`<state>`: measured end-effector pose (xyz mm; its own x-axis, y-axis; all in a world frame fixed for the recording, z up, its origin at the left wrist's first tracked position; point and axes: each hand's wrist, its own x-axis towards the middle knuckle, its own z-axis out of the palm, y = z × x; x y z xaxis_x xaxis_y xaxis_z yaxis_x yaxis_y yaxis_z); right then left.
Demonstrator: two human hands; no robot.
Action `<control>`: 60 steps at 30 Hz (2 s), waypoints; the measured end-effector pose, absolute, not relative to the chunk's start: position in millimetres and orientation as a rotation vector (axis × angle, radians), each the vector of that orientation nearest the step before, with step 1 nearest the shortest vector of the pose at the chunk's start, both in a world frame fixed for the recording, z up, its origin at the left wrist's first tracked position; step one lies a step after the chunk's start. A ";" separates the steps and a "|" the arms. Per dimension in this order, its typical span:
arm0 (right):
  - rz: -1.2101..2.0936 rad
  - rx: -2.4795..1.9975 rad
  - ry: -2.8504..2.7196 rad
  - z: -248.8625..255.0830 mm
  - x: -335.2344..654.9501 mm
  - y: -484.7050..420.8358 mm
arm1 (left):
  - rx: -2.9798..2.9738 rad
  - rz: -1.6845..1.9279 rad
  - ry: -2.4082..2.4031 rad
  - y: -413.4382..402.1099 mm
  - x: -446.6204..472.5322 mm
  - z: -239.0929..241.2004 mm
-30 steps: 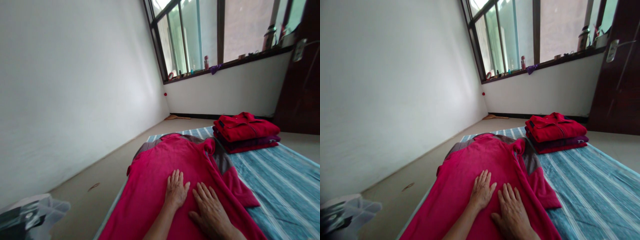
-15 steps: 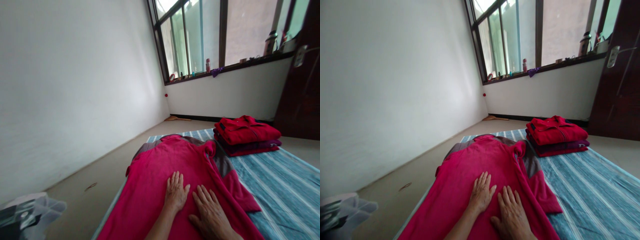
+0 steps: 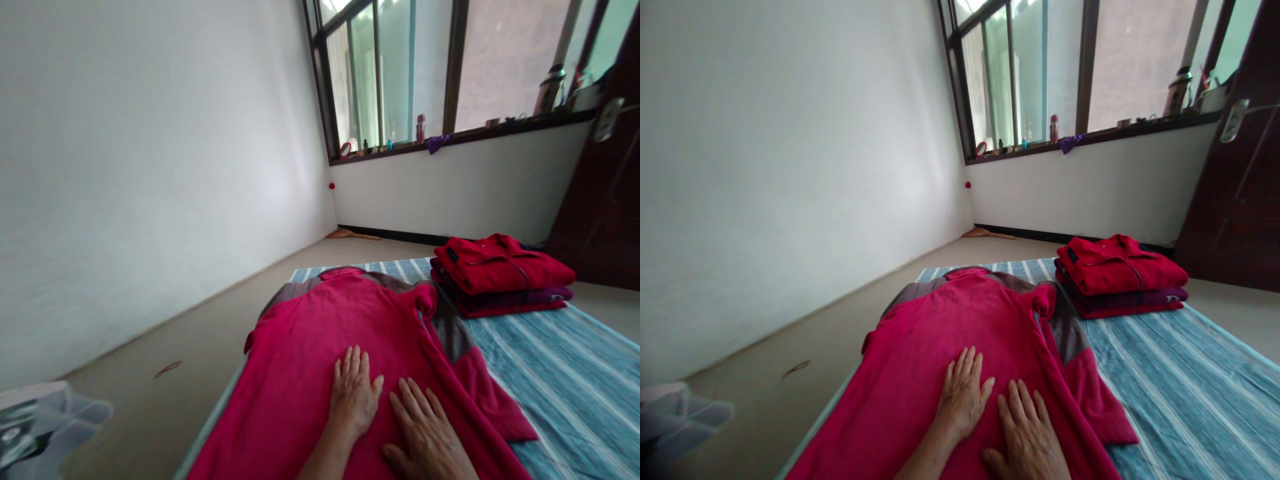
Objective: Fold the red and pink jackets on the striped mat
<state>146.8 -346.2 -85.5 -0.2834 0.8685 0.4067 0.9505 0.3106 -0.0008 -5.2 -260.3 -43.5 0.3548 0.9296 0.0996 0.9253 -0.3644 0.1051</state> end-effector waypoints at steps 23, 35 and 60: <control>-0.644 -1.502 -2.105 -104.4 144.2 -337.6 | 2.585 0.122 1.792 -258.9 -1.9 -32.3; -0.884 -1.290 -1.970 -118.5 154.7 -318.2 | 2.570 0.085 1.791 -257.9 -3.5 -33.4; -1.025 -1.292 -1.921 -135.7 151.8 -311.5 | 2.567 0.079 1.799 -258.4 -4.8 -32.4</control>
